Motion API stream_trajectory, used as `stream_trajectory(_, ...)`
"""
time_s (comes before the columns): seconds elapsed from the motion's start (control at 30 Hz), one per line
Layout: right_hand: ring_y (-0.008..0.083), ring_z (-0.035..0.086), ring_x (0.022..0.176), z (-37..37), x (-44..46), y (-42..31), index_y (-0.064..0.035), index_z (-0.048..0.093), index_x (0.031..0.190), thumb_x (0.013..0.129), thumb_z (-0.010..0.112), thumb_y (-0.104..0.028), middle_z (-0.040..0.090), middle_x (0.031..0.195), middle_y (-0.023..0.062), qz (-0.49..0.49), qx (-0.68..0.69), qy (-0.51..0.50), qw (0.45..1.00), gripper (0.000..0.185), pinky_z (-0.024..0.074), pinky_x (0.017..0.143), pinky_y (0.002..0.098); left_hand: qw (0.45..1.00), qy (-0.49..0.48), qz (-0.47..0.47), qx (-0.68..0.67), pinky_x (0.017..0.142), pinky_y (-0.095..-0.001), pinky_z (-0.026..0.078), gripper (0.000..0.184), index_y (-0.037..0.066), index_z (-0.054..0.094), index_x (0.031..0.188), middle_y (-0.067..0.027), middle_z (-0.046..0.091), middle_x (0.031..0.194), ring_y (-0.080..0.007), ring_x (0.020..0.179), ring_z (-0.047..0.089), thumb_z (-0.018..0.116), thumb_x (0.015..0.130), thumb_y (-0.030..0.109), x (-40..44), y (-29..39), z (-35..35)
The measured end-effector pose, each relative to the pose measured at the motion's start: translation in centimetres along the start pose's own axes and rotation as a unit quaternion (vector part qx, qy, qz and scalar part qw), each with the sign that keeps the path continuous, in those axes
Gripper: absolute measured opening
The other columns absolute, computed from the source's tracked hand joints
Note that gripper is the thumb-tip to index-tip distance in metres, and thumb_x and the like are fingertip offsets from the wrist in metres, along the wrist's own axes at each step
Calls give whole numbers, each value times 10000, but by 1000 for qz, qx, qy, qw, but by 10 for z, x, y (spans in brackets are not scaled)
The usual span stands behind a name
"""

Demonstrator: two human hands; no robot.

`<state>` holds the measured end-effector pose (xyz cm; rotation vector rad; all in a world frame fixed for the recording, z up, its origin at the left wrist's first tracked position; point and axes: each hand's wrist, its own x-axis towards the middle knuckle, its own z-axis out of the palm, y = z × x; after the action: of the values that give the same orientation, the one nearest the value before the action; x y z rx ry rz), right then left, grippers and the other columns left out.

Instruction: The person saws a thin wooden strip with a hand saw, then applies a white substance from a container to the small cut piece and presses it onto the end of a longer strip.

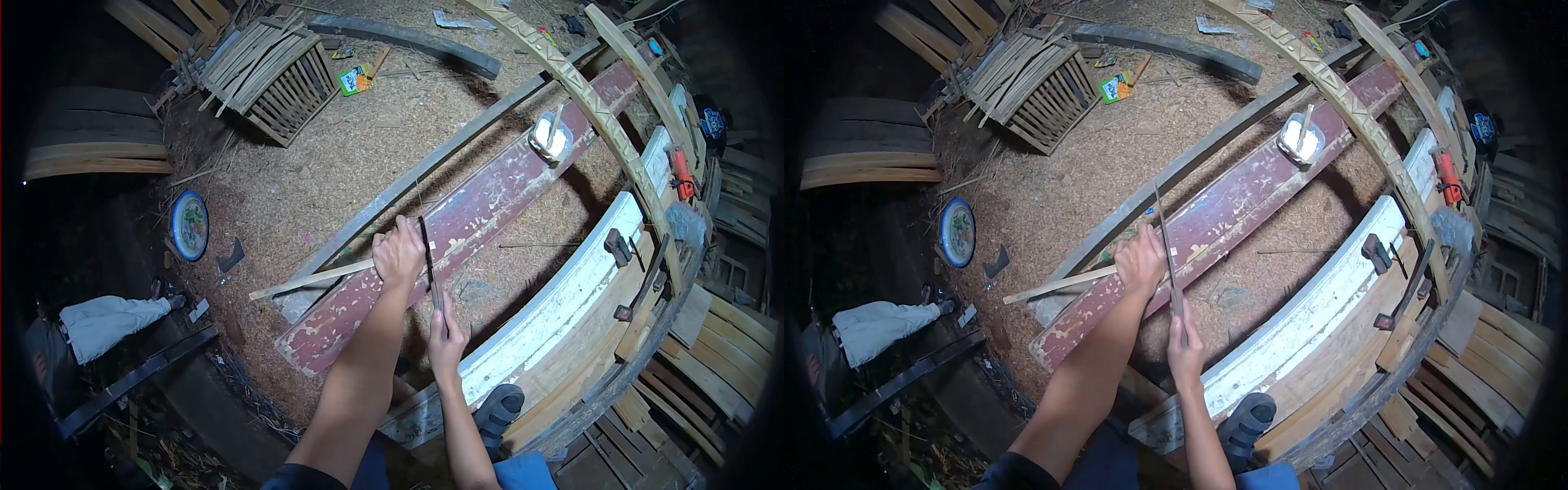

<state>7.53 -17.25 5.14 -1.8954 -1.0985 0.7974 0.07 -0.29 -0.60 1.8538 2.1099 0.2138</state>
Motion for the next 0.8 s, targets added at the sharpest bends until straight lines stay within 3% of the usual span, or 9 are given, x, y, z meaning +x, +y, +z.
stream_trajectory(0.07, 342, 716, 1081, -19, -30, 10, 19, 595, 1365, 998, 607, -124, 689, 1185, 280, 117, 1, -44, 992, 394, 551, 893, 383, 1000, -18, -5, -2, 833, -451, 468, 245, 82, 542, 984, -191, 702, 721, -353, 702, 701, 383, 1037, 260, 1, 0, -2)
stream_trajectory(0.1, 342, 716, 1081, -29, -45, 16, 19, 595, 1365, 998, 607, -124, 689, 1185, 280, 117, -2, -44, 992, 394, 551, 893, 383, 1000, 2, 5, -11, 838, -456, 476, 267, 71, 556, 1003, -209, 695, 718, -371, 695, 696, 375, 1039, 263, 0, -1, 0)
stream_trajectory(0.2, 230, 706, 1057, -47, -72, 24, 63, 586, 1365, 983, 617, -61, 722, 1189, 205, 55, 73, 40, 995, 404, 545, 909, 329, 1000, 7, 14, 0, 849, -462, 483, 301, 56, 575, 1032, -228, 690, 722, -380, 697, 693, 366, 1045, 273, 4, 0, -2)
stream_trajectory(0.27, 213, 658, 1126, -58, -53, -12, 101, 567, 1365, 1012, 556, -48, 687, 1245, 201, 56, 120, 51, 990, 384, 491, 994, 340, 1000, -25, 2, 3, 855, -474, 482, 311, 53, 578, 1032, -228, 695, 739, -380, 709, 695, 362, 1048, 277, 1, 0, -4)
stream_trajectory(0.33, 186, 656, 1119, -45, -21, -20, 85, 588, 1351, 1012, 581, -82, 696, 1237, 198, 77, 78, 54, 993, 378, 502, 969, 310, 1000, -11, 13, 2, 865, -485, 483, 313, 57, 579, 1032, -231, 693, 737, -392, 703, 692, 362, 1048, 281, -3, -2, 0)
stream_trajectory(0.4, 268, 702, 1122, -24, 11, -14, 26, 607, 1358, 996, 621, -118, 699, 1227, 236, 76, 29, 22, 996, 390, 535, 934, 349, 1000, -6, 9, -12, 872, -491, 484, 312, 57, 580, 1047, -236, 689, 725, -401, 702, 692, 359, 1049, 277, 1, -1, 0)
stream_trajectory(0.5, 294, 697, 1137, 4, 37, -15, 10, 616, 1354, 1008, 608, -158, 688, 1236, 247, 42, 65, 25, 997, 385, 530, 940, 372, 1000, -9, 1, 3, 860, -465, 478, 282, 65, 568, 1029, -220, 699, 728, -371, 708, 702, 371, 1039, 267, 1, 1, -6)
stream_trajectory(0.53, 294, 697, 1137, 6, 41, -15, 10, 616, 1354, 1008, 608, -158, 688, 1236, 247, 42, 63, 23, 997, 385, 530, 940, 372, 1000, -23, -1, 7, 840, -436, 471, 255, 77, 559, 993, -199, 709, 729, -339, 717, 712, 386, 1031, 259, 0, 2, -8)
stream_trajectory(0.8, 294, 692, 1131, 11, 49, -10, 16, 613, 1356, 1025, 585, -189, 687, 1230, 261, 40, 80, -3, 996, 390, 512, 966, 386, 1000, -12, 9, 3, 838, -434, 473, 245, 82, 556, 979, -195, 707, 721, -334, 715, 715, 392, 1028, 257, 1, 0, -4)
